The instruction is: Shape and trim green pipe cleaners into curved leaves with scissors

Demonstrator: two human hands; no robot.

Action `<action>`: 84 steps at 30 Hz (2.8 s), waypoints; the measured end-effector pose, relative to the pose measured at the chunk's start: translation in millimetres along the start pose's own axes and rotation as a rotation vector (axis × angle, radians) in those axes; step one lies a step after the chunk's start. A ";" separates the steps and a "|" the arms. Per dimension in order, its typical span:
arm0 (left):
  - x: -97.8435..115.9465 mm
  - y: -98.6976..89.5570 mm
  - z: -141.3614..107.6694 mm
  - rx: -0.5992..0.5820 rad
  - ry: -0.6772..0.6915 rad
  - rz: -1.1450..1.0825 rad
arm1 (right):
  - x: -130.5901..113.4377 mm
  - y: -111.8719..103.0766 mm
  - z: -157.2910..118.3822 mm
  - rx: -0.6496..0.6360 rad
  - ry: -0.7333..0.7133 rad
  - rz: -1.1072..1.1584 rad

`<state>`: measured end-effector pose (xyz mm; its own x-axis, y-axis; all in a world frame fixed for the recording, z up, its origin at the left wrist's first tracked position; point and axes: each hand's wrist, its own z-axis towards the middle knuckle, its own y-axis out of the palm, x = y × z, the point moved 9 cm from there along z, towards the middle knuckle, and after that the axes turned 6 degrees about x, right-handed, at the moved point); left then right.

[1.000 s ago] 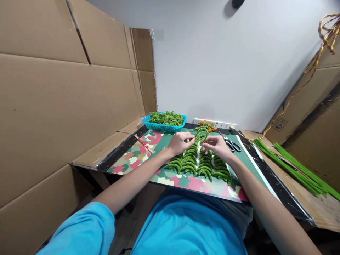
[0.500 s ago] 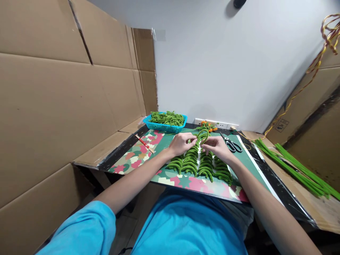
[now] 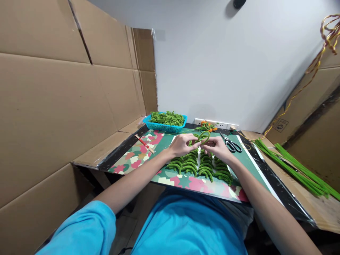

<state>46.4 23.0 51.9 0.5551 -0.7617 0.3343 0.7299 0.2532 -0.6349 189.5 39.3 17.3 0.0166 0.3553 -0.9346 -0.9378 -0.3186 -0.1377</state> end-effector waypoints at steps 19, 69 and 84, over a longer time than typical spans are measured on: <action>-10.6 -1.4 3.2 0.009 -0.065 0.099 | -0.3 -2.7 -1.4 0.030 0.009 -0.011; -20.0 -11.6 5.3 0.107 -0.190 -0.070 | -5.5 -8.7 -1.1 0.069 -0.036 -0.024; -22.1 -13.9 6.3 0.103 -0.218 -0.043 | -7.6 -11.3 -0.7 0.107 -0.052 -0.009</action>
<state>26.5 40.1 57.7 0.5872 -0.6291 0.5094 0.7856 0.2913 -0.5458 200.2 39.6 25.8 0.0099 0.4037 -0.9148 -0.9694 -0.2206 -0.1078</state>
